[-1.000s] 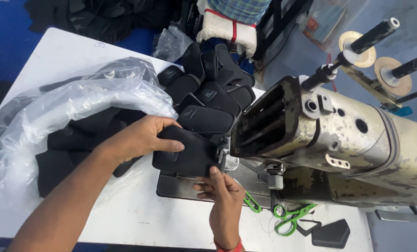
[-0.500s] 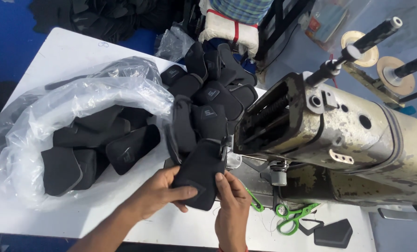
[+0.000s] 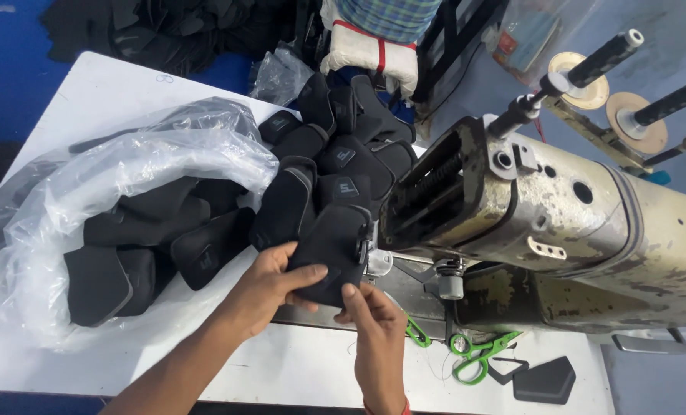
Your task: Inspecting and sorting black shoe upper components at a stitching station.
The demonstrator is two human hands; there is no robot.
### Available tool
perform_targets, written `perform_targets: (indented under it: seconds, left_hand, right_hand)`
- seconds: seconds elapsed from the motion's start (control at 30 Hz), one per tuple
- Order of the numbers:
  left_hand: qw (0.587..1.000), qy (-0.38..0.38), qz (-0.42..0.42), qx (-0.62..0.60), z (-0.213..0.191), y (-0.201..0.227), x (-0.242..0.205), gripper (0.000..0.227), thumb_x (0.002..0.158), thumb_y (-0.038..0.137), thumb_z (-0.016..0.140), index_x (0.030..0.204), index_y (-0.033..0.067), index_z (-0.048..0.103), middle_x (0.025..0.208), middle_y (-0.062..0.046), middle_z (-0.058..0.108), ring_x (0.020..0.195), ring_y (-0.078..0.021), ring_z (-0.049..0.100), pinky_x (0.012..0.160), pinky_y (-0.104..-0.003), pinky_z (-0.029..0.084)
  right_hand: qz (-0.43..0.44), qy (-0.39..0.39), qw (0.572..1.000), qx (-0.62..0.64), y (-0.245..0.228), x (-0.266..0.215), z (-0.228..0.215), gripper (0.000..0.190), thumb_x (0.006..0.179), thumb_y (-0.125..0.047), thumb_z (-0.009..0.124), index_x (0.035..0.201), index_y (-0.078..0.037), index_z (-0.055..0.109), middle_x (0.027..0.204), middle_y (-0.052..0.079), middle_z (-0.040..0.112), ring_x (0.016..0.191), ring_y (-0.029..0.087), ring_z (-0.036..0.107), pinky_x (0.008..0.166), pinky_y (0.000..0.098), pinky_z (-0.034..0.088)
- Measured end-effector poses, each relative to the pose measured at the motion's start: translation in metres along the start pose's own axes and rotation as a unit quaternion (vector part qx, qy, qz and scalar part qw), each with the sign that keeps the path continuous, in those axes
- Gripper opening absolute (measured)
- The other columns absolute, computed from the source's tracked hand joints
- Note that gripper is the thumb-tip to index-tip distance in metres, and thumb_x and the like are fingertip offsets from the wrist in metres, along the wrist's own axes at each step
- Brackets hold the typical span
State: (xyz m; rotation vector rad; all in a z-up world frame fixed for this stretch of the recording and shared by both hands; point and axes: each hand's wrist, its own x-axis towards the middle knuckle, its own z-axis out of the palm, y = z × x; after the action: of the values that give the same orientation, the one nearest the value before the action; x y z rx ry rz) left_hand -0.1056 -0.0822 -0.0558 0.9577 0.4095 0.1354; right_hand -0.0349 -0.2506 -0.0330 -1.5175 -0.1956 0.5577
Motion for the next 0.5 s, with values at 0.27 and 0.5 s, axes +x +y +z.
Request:
perform_targets:
  seconds: [0.27, 0.5]
  left_hand:
    - [0.998, 0.034, 0.031, 0.030, 0.007, -0.008, -0.004, 0.038, 0.089, 0.022, 0.073, 0.118, -0.0020, 0.064, 0.095, -0.013, 0.077, 0.075, -0.0153, 0.074, 0.057, -0.027, 0.063]
    - [0.966, 0.013, 0.080, 0.246, -0.011, 0.016, 0.023, 0.042, 0.094, 0.023, 0.075, 0.117, -0.0094, 0.061, 0.083, -0.010, 0.070, 0.056, -0.0107, 0.060, 0.052, -0.026, 0.052]
  right_hand:
    - [0.010, 0.041, 0.999, -0.026, 0.010, -0.004, -0.001, 0.028, 0.095, -0.020, 0.071, 0.086, 0.006, 0.078, 0.066, 0.004, 0.066, 0.058, 0.009, 0.053, 0.054, 0.0248, 0.040]
    - [-0.023, 0.007, 0.999, -0.043, 0.011, 0.005, 0.008, 0.025, 0.095, -0.019, 0.071, 0.083, 0.002, 0.078, 0.068, 0.003, 0.068, 0.056, 0.007, 0.052, 0.051, 0.0235, 0.041]
